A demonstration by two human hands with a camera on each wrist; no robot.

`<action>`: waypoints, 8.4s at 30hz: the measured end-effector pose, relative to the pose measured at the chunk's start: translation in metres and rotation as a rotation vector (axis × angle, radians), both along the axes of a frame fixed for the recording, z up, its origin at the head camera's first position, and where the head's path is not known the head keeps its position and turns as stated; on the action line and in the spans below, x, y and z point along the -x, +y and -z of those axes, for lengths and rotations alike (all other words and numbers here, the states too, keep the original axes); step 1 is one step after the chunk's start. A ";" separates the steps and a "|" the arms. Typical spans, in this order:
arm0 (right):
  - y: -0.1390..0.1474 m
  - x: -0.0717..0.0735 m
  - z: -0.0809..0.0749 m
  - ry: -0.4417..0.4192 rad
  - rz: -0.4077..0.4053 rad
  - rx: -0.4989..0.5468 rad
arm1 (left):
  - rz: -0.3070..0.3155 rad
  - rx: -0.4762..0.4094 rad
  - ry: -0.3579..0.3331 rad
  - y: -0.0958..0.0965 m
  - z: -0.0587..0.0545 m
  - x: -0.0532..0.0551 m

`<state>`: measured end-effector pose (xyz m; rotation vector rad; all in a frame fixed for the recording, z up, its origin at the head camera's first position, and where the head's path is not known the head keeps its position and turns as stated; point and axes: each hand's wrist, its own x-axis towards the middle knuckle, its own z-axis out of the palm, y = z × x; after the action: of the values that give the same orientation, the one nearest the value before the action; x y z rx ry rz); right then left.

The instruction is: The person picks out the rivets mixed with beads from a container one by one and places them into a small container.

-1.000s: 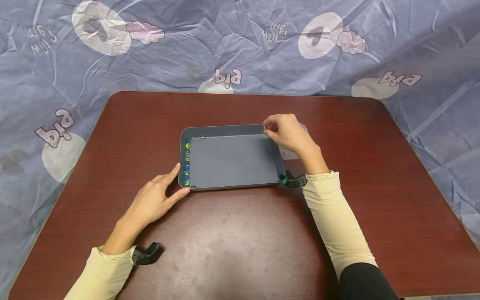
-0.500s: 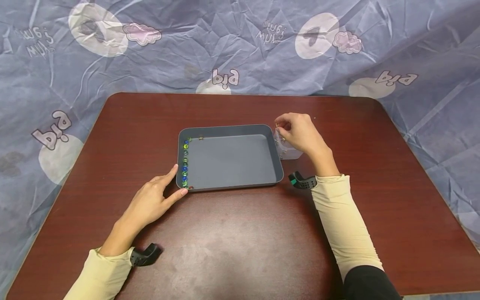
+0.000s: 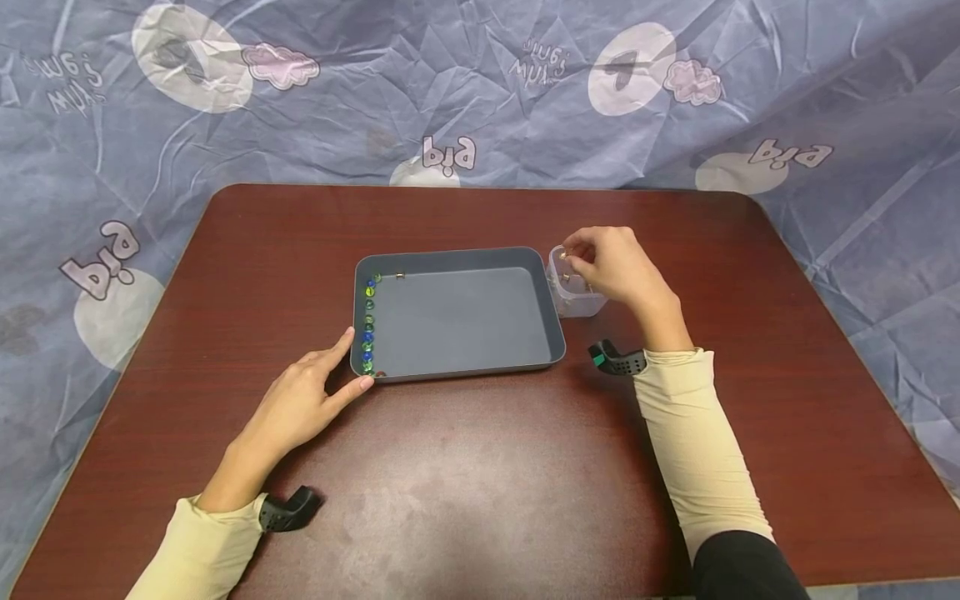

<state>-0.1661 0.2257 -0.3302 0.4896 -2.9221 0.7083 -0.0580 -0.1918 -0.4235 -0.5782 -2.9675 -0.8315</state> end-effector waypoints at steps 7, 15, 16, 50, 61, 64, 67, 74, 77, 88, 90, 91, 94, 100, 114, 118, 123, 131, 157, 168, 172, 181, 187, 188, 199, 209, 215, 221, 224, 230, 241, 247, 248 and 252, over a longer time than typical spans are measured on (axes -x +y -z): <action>0.000 0.001 0.000 0.023 -0.002 0.002 | 0.001 0.007 -0.004 0.000 0.000 0.001; -0.004 0.003 0.003 -0.015 -0.002 0.007 | 0.001 0.012 -0.005 0.000 -0.002 0.001; -0.005 0.004 0.003 -0.015 -0.003 0.005 | 0.001 0.013 -0.006 0.000 -0.002 0.001; -0.034 0.013 0.007 0.007 -0.087 0.032 | -0.003 0.019 -0.028 0.000 -0.002 0.001; -0.048 0.017 0.008 -0.017 -0.096 0.055 | -0.002 0.018 -0.017 0.000 -0.002 0.002; -0.051 0.018 0.009 -0.014 -0.111 0.062 | -0.002 0.018 -0.018 0.000 -0.001 0.002; -0.056 0.020 0.009 -0.006 -0.125 0.061 | -0.002 0.015 -0.017 -0.001 -0.001 0.001; -0.068 0.024 0.010 0.008 -0.148 0.056 | 0.001 0.016 -0.003 -0.001 -0.001 0.001; -0.074 0.026 0.010 0.001 -0.162 0.068 | 0.005 0.017 -0.004 -0.001 -0.001 0.001; -0.090 0.036 0.014 -0.009 -0.186 0.079 | 0.004 0.015 -0.001 0.000 0.000 0.002; -0.093 0.038 0.013 -0.010 -0.195 0.078 | 0.003 0.016 -0.001 -0.001 0.000 0.002; -0.094 0.038 0.013 -0.010 -0.198 0.077 | 0.003 0.017 -0.001 -0.001 0.000 0.002; -0.099 0.041 0.013 -0.012 -0.204 0.074 | 0.002 0.014 -0.002 -0.001 0.000 0.002; -0.107 0.044 0.016 -0.002 -0.224 0.088 | 0.001 0.014 -0.003 -0.001 0.001 0.002; -0.132 0.052 0.015 0.007 -0.257 0.108 | -0.007 0.012 -0.022 -0.002 0.001 0.001; -0.137 0.054 0.014 -0.006 -0.257 0.096 | -0.008 0.012 -0.025 -0.003 0.001 0.001; -0.145 0.056 0.016 -0.018 -0.277 0.083 | -0.013 0.012 -0.029 -0.005 0.002 0.001; -0.162 0.058 0.019 -0.064 -0.309 0.047 | -0.013 0.014 -0.030 -0.005 0.004 0.002; -0.205 0.062 0.047 -0.323 -0.389 -0.247 | 0.010 0.007 0.013 -0.006 0.004 0.005; -0.209 0.063 0.053 -0.337 -0.336 -0.268 | 0.008 0.008 0.003 -0.005 0.004 0.004; -0.208 0.063 0.054 -0.335 -0.324 -0.268 | 0.007 0.004 0.005 -0.005 0.004 0.004; -0.207 0.061 0.051 -0.324 -0.326 -0.267 | 0.010 -0.001 0.022 -0.006 0.003 0.004; -0.207 0.063 0.052 -0.320 -0.328 -0.277 | 0.015 0.006 0.018 -0.005 0.002 0.004; -0.207 0.063 0.053 -0.319 -0.329 -0.280 | 0.017 0.006 0.014 -0.005 0.002 0.004; -0.205 0.063 0.054 -0.272 -0.343 -0.269 | 0.016 0.001 0.015 -0.006 0.001 0.005; -0.206 0.063 0.057 -0.246 -0.341 -0.278 | 0.015 -0.006 0.018 -0.006 0.002 0.005; -0.204 0.062 0.058 -0.220 -0.347 -0.269 | 0.014 -0.003 0.018 -0.007 0.003 0.006; -0.203 0.062 0.058 -0.203 -0.351 -0.254 | 0.018 0.000 0.021 -0.006 0.003 0.006; -0.203 0.062 0.059 -0.203 -0.350 -0.249 | 0.018 0.002 0.026 -0.006 0.004 0.006; -0.201 0.063 0.058 -0.203 -0.348 -0.245 | 0.014 -0.001 0.031 -0.006 0.004 0.006; -0.194 0.061 0.051 -0.195 -0.356 -0.211 | 0.021 -0.008 0.035 -0.007 0.003 0.006; -0.190 0.061 0.050 -0.180 -0.365 -0.185 | 0.012 -0.005 0.016 -0.006 0.003 0.006; -0.190 0.061 0.049 -0.179 -0.363 -0.183 | 0.012 -0.007 0.017 -0.006 0.003 0.006; -0.187 0.060 0.047 -0.188 -0.356 -0.174 | 0.014 -0.005 0.025 -0.006 0.004 0.007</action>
<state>-0.2258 0.0391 -0.3769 1.0336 -3.1229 0.5615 -0.0647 -0.1981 -0.4275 -0.6054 -2.9415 -0.8270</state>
